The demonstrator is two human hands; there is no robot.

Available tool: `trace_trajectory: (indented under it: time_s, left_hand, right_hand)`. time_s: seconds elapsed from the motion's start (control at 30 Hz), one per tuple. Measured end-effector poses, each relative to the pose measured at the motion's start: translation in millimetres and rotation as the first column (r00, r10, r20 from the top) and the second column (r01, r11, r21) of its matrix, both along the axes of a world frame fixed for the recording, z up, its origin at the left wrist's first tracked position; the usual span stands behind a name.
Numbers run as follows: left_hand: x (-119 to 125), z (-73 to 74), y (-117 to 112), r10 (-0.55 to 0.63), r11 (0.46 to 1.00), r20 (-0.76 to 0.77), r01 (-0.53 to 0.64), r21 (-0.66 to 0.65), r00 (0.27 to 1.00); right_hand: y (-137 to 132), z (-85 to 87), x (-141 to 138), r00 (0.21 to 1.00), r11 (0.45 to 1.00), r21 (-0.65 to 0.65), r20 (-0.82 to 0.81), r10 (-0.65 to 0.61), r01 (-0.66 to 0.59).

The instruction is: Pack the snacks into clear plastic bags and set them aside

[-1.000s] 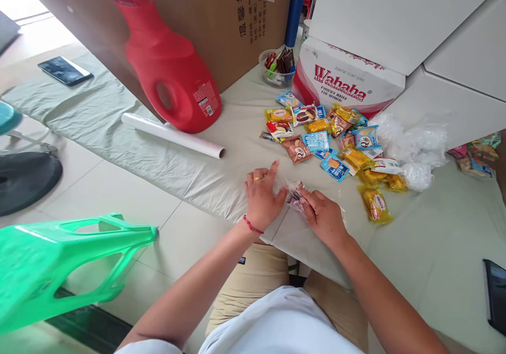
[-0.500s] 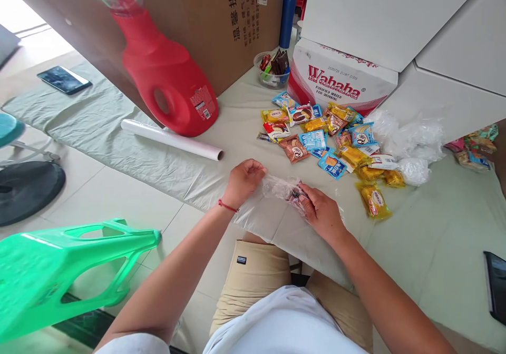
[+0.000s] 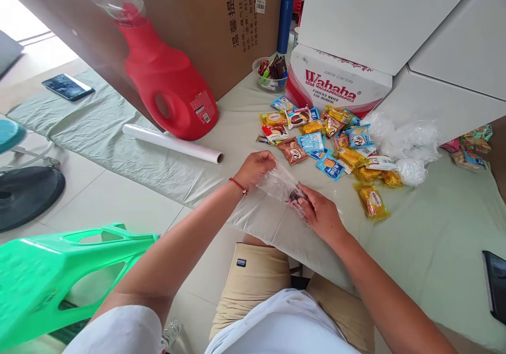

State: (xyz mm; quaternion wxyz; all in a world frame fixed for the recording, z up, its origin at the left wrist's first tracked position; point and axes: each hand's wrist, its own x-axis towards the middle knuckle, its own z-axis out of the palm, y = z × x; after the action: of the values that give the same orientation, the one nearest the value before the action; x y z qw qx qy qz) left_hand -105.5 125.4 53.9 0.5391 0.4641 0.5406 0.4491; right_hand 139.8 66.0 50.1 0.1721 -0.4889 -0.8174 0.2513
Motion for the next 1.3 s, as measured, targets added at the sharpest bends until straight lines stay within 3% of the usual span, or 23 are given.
trace_trajectory:
  time_s: [0.17, 0.37, 0.73, 0.8, 0.87, 0.93, 0.97, 1.07, 1.13, 1.2, 1.3]
  left_hand:
    - [-11.3, -6.2, -8.3, -0.014, 1.000, 0.028, 0.015, -0.016, 1.000]
    - [-11.9, -1.3, -16.4, -0.139, 0.986, 0.029, 0.141, -0.092, 0.990]
    - [-3.0, -8.1, -11.1, 0.134, 0.959, -0.145, -0.165, -0.229, 0.980]
    - [-3.8, -1.2, -15.1, 0.262, 0.941, -0.246, -0.304, -0.150, 0.933]
    - [-1.6, 9.9, -26.7, 0.454, 0.886, -0.386, -0.454, 0.097, 0.803]
    - [5.0, 22.0, -46.0, 0.579, 0.814, -0.438, -0.460, 0.354, 0.688]
    - [9.9, 27.1, -56.9, 0.561, 0.822, -0.428, -0.412, 0.394, 0.709]
    - [29.1, 33.8, -81.4, 0.250, 0.963, -0.311, -0.203, 0.177, 0.917]
    - [42.1, 30.5, -83.2, 0.122, 0.991, -0.195, -0.130, -0.027, 0.973]
    - [52.2, 23.9, -74.2, 0.132, 0.976, -0.139, -0.154, -0.157, 0.981]
    - [59.4, 15.0, -57.1, 0.245, 0.948, -0.066, -0.254, -0.194, 0.967]
  right_hand:
    - [-2.6, -1.5, 0.7, 1.000, 1.000, 0.006, -0.020, 0.024, -0.024]
    - [-5.0, -1.9, -2.3, 1.000, 1.000, 0.021, 0.003, -0.014, 0.014]
    - [-11.1, -4.5, -14.9, 0.985, 0.985, 0.034, 0.006, -0.171, 0.171]
    - [-13.0, -2.4, -17.3, 0.982, 0.982, 0.027, 0.023, -0.188, 0.187]
    - [-14.9, -0.5, -19.2, 0.981, 0.982, 0.027, 0.039, -0.190, 0.189]
    - [-16.4, 0.8, -20.6, 0.982, 0.983, 0.031, 0.054, -0.183, 0.182]
    - [-17.0, 1.2, -21.2, 0.982, 0.984, 0.032, 0.061, -0.178, 0.176]
    - [-18.1, 2.8, -22.7, 0.981, 0.986, 0.031, 0.097, -0.165, 0.163]
    - [-18.9, 4.4, -24.1, 0.977, 0.987, 0.031, 0.144, -0.159, 0.156]
    - [-20.1, 6.5, -25.7, 0.968, 0.988, 0.036, 0.198, -0.152, 0.147]
    - [-22.5, 10.3, -28.2, 0.953, 0.991, 0.040, 0.269, -0.137, 0.131]
